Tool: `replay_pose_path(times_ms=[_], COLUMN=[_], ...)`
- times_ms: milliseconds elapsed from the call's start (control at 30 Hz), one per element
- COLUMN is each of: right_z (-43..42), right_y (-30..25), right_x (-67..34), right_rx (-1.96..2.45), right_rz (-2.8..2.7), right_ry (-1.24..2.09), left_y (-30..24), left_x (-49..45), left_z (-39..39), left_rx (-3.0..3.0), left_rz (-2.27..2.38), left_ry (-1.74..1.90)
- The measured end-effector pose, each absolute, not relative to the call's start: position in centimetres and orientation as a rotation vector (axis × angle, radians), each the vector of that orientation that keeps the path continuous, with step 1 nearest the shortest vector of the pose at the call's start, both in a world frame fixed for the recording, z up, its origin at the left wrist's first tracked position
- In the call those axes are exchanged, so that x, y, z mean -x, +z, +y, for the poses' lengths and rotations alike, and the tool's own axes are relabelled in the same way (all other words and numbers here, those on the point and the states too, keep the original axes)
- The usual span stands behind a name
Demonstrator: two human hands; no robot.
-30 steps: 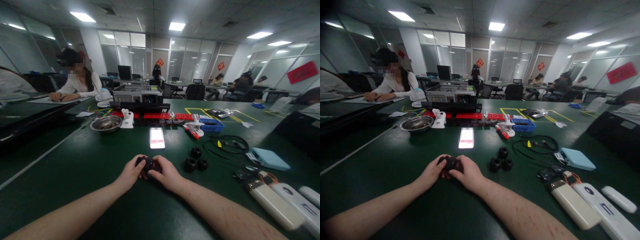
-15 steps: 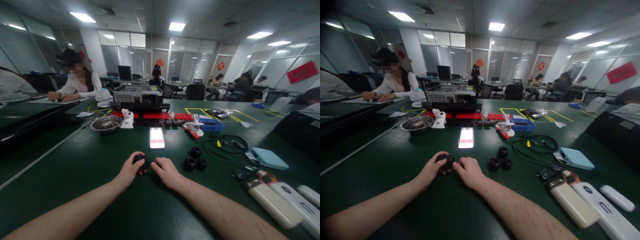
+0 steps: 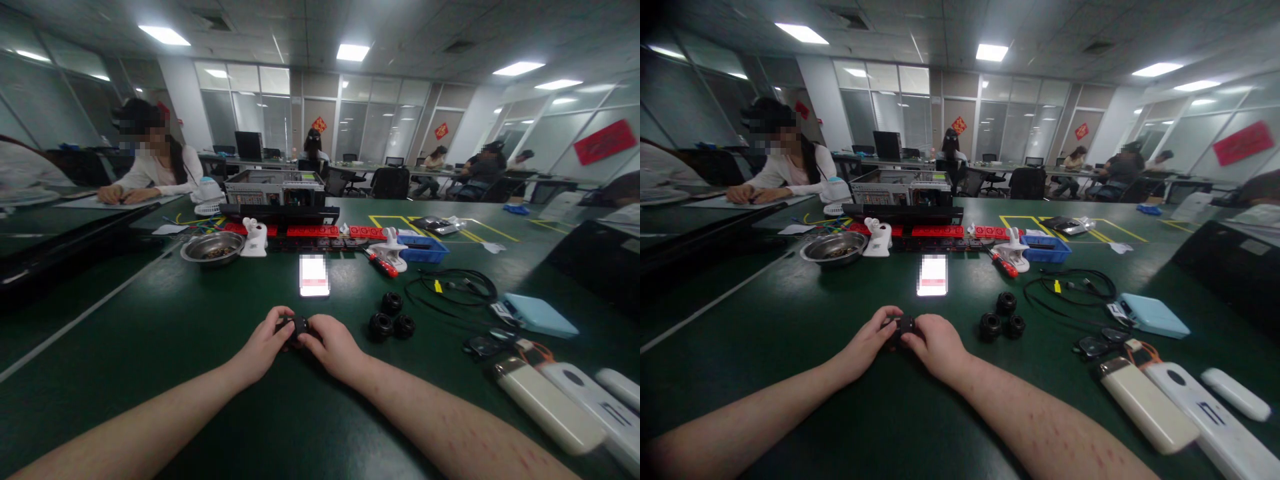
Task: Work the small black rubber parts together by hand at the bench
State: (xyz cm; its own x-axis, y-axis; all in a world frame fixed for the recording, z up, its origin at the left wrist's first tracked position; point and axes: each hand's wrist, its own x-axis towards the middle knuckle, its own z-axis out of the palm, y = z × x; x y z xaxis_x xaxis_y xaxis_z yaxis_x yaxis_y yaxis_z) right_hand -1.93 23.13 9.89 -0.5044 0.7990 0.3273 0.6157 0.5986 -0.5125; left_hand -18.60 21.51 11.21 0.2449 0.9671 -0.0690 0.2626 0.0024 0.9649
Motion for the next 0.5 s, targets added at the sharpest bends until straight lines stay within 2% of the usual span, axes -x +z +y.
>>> replay_pose_path(times_ms=[300,500], right_z=[21.4,21.3], right_y=[10.7,11.2], right_x=[2.0,1.8], right_rx=[0.801,0.984], right_rz=[-2.381,-2.146], right_ry=[0.109,0.433], left_y=[11.2,11.1], left_x=[18.9,18.9], left_z=[21.8,21.6], left_rx=[-1.47,-1.402], left_rz=[1.132,1.158], left_ry=[0.881,0.888])
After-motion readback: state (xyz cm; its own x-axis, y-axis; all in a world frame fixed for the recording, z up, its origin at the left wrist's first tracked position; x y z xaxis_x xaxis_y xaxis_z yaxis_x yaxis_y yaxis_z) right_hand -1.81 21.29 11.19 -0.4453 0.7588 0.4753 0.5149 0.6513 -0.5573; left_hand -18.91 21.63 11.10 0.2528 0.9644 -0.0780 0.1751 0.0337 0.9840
